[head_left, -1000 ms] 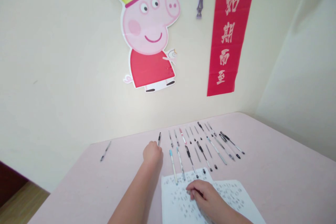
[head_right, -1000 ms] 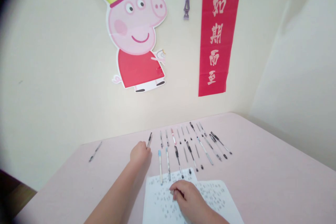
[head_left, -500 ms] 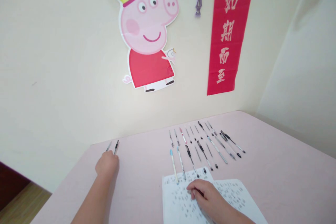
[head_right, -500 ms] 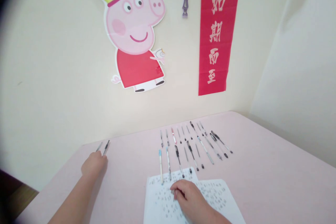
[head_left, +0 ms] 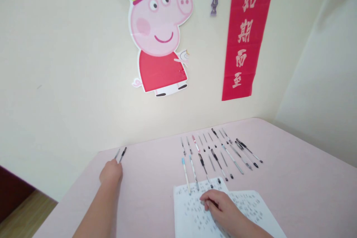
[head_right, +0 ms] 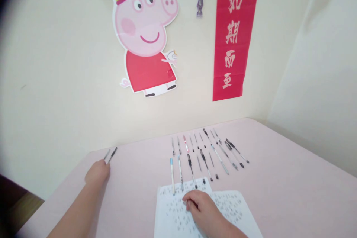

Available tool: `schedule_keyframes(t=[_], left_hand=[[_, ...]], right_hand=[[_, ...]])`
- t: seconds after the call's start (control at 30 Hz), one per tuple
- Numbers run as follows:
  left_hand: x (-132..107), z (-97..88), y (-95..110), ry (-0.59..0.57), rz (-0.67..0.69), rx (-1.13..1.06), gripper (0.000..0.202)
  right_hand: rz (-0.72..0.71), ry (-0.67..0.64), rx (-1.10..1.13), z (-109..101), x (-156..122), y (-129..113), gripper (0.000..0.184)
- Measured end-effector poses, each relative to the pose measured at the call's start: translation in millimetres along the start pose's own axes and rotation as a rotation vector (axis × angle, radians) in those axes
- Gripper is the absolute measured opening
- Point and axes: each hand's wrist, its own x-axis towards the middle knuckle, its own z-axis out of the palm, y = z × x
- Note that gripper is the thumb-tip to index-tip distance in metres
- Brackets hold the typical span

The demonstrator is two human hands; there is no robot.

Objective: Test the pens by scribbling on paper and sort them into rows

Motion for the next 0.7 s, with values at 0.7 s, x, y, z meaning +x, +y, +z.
schedule_keyframes(t=[0.7], left_hand=[[-158.0, -15.2, 152.8, -0.163, 0.654, -0.233, 0.027]], right_hand=[[0.0, 0.0, -0.002, -2.1, -1.3, -3.1, 0.026]])
